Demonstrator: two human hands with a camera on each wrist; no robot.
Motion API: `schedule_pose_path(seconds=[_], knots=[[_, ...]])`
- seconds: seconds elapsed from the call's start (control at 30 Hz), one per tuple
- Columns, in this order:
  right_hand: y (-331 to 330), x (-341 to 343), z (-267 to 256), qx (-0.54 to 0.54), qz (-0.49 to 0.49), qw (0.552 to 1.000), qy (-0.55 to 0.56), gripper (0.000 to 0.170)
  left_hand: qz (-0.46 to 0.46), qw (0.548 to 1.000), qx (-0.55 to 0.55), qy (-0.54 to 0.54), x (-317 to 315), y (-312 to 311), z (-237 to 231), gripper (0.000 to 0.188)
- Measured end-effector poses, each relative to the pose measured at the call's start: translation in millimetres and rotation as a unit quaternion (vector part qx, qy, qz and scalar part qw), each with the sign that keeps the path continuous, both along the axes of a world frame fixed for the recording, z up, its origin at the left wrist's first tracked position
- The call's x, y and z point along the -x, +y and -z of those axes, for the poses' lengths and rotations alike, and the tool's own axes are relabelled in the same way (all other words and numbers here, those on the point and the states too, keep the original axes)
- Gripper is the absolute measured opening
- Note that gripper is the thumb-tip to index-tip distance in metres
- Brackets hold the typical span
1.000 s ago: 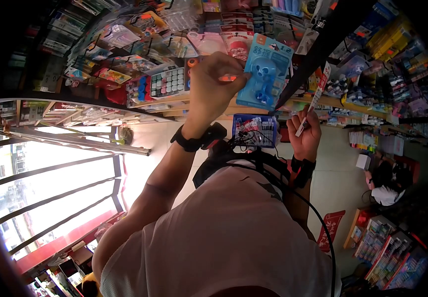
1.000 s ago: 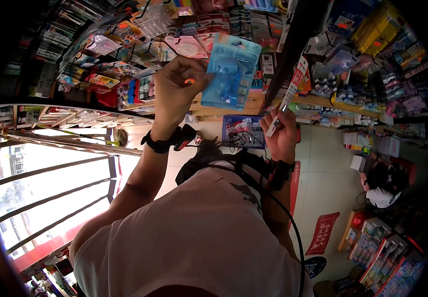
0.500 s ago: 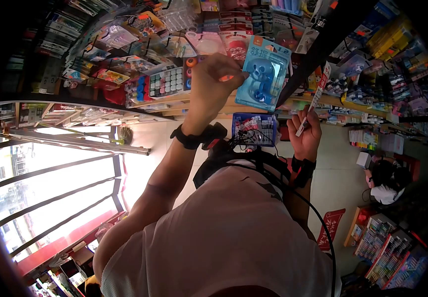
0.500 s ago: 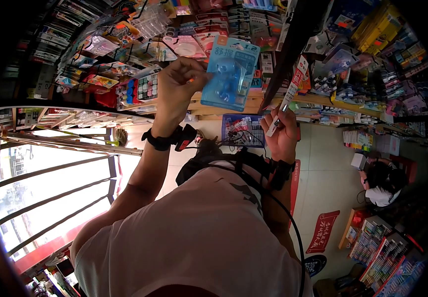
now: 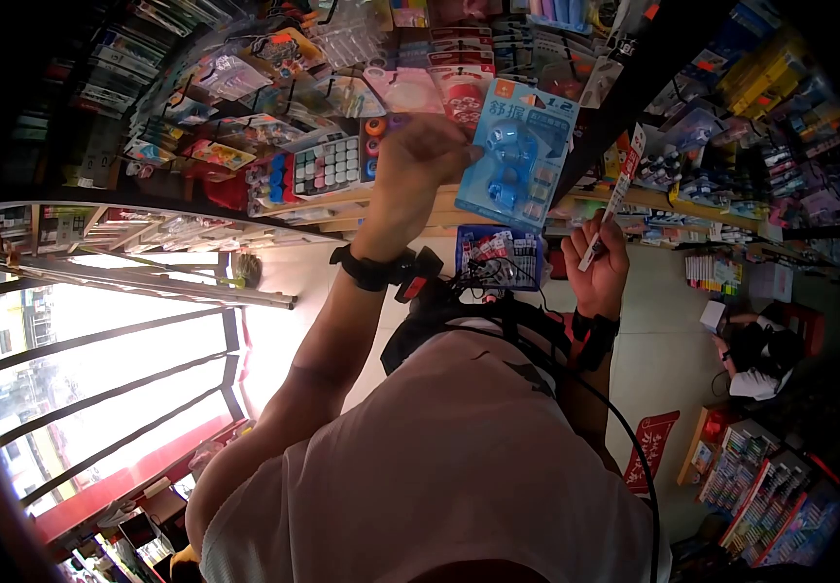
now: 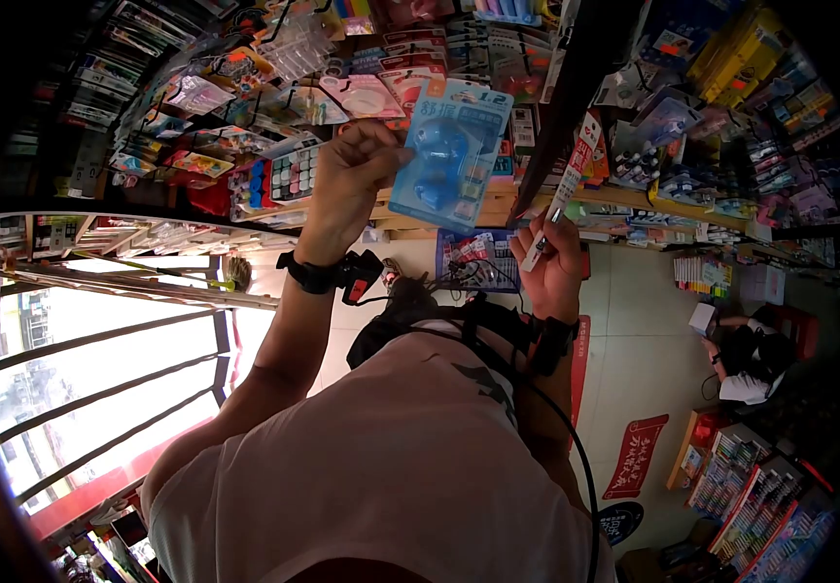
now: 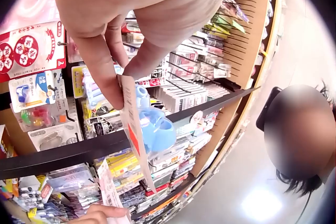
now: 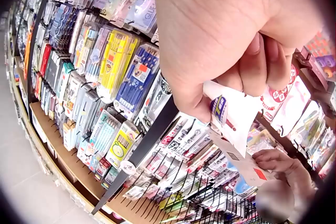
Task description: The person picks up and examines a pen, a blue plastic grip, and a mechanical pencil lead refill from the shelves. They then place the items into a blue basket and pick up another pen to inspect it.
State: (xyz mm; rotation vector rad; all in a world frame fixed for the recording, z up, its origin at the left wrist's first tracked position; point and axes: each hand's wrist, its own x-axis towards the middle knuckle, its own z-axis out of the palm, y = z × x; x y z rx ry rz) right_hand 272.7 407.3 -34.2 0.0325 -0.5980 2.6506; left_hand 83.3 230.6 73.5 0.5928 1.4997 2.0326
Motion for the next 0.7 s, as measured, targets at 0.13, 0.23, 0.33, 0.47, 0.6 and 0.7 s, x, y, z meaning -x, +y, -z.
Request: schedule_pose_path(seconds=[0.13,0.23,0.33,0.47,0.6,0.7], knots=[[0.7,-0.3,2.0,0.000,-0.006,1.000,0.004,0.010,0.022,0.999,-0.012,-0.034,3.2,-2.1,3.5,0.016],[-5.9,-0.8,-0.6,0.009,0.002,1.000,-0.010,0.011,0.026,0.999,-0.009,-0.041,3.7,-6.1,7.3,0.016],[-6.2,1.3,-8.9,0.019,0.008,0.999,-0.029,0.025,-0.013,0.999,0.005,-0.033,-2.5,1.0,2.0,0.014],[-8.0,2.8,-7.7,0.010,0.013,0.999,-0.045,0.019,-0.023,1.000,-0.015,-0.004,0.0,1.7,3.0,0.016],[-7.2,1.8,-5.3,0.011,0.015,0.998,-0.066,0.013,-0.067,0.995,-0.048,0.062,6.7,5.6,-9.6,0.018],[-7.2,2.9,-7.4,-0.009,0.013,0.998,-0.056,0.016,-0.085,0.988,-0.098,0.082,17.4,9.2,-25.7,0.019]])
